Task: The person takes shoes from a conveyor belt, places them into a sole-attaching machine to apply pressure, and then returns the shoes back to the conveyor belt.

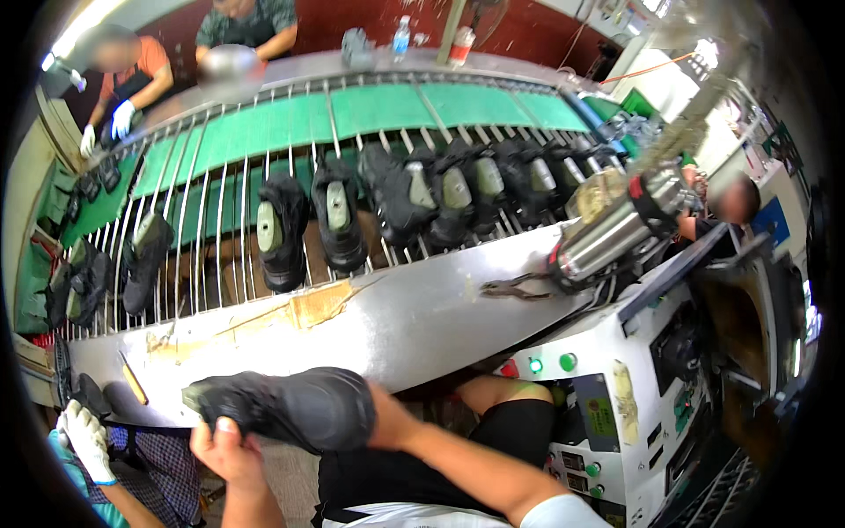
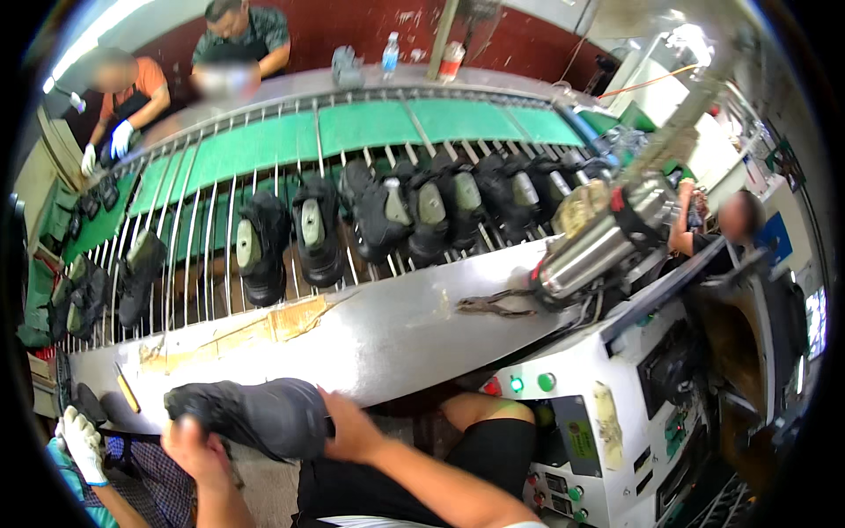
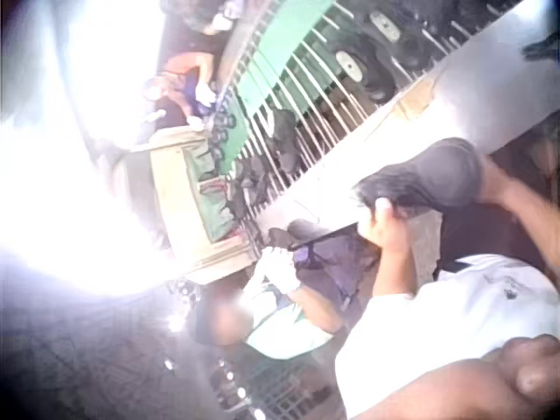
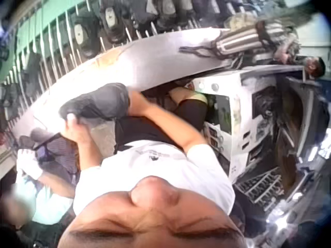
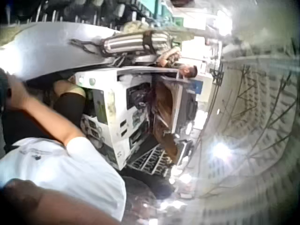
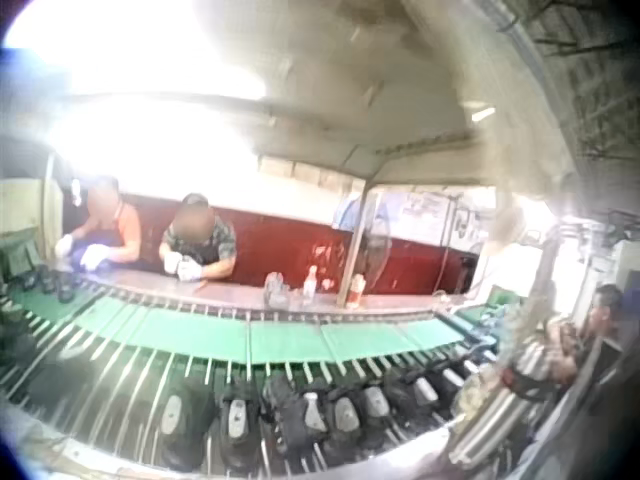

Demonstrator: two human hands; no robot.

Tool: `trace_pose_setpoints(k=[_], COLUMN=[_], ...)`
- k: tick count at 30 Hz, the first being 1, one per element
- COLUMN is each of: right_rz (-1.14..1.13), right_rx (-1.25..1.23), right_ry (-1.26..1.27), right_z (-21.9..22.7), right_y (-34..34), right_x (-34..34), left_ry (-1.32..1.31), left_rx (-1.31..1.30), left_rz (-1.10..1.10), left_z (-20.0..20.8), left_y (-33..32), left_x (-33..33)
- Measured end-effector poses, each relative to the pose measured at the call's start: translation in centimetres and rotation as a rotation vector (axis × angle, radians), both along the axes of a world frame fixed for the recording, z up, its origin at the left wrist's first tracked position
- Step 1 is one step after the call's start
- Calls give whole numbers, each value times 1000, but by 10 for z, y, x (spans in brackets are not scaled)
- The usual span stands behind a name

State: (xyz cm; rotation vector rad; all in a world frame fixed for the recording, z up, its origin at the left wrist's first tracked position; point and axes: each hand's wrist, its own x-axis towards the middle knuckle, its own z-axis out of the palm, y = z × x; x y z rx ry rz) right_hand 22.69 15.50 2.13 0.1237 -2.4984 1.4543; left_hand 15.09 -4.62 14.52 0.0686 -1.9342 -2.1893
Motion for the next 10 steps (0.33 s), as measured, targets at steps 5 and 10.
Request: trace_pose_setpoints(k=[5, 10], right_rz=[-47, -31], right_rx=[-247, -1859], right_ry=[28, -183], right_z=[58, 73], right_y=[-13, 19], right_x=[108, 228], left_ry=[-400, -462], left_rx=[112, 464], left_rz=[-451, -1129], left_z=[57, 69], left_y=[33, 54], left_x=[111, 153])
